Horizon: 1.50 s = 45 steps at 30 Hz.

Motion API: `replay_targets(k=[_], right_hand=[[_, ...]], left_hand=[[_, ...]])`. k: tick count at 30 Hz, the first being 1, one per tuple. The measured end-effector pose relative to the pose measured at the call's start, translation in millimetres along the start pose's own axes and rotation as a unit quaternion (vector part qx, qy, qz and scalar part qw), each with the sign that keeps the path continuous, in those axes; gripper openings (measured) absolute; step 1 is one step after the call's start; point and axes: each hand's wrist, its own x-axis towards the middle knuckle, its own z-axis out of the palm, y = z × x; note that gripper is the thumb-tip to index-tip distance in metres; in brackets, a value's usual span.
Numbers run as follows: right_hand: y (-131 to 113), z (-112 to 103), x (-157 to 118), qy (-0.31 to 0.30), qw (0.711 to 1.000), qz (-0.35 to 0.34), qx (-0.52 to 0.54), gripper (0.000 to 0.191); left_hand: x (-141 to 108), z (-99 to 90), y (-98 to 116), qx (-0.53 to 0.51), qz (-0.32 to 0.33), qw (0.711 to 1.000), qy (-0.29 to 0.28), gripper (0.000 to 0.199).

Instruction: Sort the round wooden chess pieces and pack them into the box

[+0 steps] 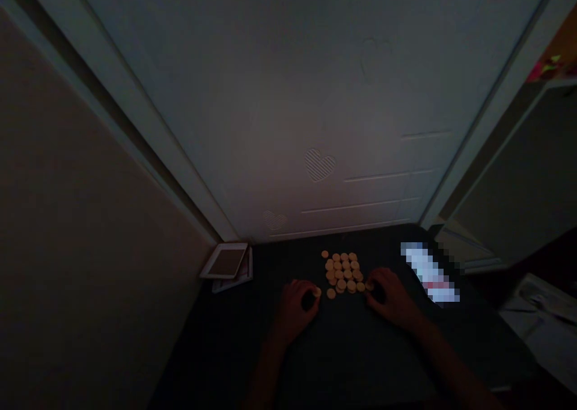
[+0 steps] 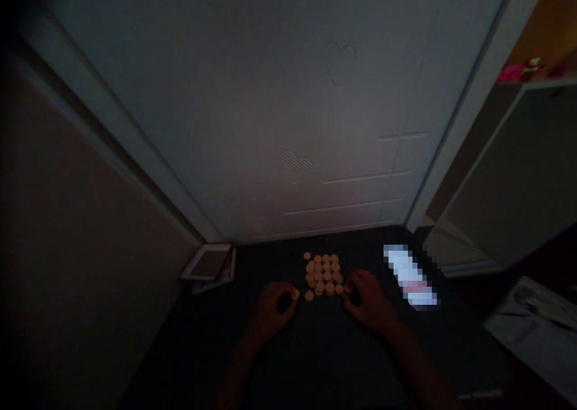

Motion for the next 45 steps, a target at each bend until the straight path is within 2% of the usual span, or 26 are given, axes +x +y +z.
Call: replay_targets(k=[4, 11, 15, 25, 34, 40, 45], right_hand=[[-9, -1, 2, 0.016, 0.999, -0.031, -0.002, 0.014], [-21, 11, 5, 0.012, 0.994, -0.104, -0.017, 0.022], [-21, 14, 7, 0.006, 0.994, -0.111, -0.025, 0.022], [-17, 16, 6, -0.017, 0.995, -0.094, -0.014, 0.022], [-20, 21, 7, -0.006, 0.996, -0.086, -0.005, 0.017], [-24, 20, 9, -0.003, 0.997, -0.078, 0.002, 0.014], [-12, 11, 7, 0.056, 0.997, -0.021, 0.05, 0.023]], left_hand=[[2, 2.4, 10, 0.026, 0.011, 0.999, -0.023, 0.015], [0, 16.5, 14, 0.049, 0.016, 0.999, -0.005, 0.027], [3, 23.0, 18, 0.05, 0.018, 0.998, -0.016, 0.015], [7, 25.8, 11, 0.029, 0.009, 0.999, -0.012, 0.01], [5, 24.5, 9, -0.011, -0.039, 0.999, 0.023, 0.03], [7, 23.3, 4, -0.071, -0.055, 0.996, 0.009, 0.019], [7, 25.3, 0, -0.099, -0.056, 0.993, 0.018, 0.014]])
